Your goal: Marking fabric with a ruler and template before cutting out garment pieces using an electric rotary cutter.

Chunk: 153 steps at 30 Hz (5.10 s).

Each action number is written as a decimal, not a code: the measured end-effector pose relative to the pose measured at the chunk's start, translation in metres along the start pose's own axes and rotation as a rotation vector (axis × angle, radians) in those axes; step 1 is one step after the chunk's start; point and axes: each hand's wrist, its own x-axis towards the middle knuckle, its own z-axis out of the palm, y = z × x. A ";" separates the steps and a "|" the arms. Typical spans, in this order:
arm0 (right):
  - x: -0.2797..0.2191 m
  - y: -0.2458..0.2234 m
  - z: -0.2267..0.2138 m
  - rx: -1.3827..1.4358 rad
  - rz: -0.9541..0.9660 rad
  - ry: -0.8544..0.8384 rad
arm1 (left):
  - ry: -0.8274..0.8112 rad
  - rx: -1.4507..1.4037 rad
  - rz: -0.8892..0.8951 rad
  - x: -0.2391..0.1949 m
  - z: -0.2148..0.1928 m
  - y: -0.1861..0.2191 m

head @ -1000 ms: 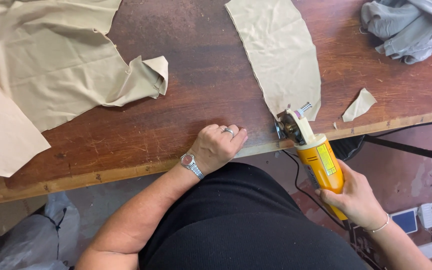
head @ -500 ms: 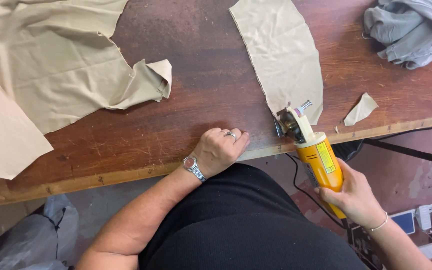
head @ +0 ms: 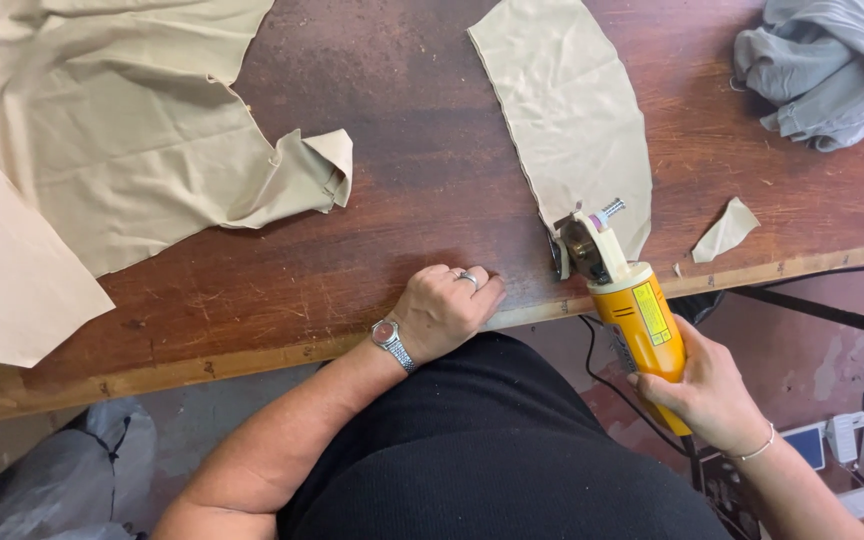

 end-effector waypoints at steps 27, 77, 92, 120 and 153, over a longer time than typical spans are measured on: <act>0.017 -0.026 -0.004 0.056 0.000 -0.032 | -0.042 -0.403 -0.225 0.003 -0.002 -0.011; 0.086 -0.033 -0.064 -0.333 -0.253 0.679 | -0.319 0.524 -0.338 -0.017 -0.109 -0.181; 0.155 -0.013 -0.036 -0.678 -0.454 0.963 | 0.085 -0.013 0.418 0.084 0.111 0.043; 0.068 0.007 0.062 -0.126 -1.004 0.922 | -0.523 -0.700 -0.742 0.072 0.080 0.042; 0.071 0.017 0.059 -0.192 -1.010 0.751 | 0.239 -0.347 -0.371 0.203 -0.072 -0.043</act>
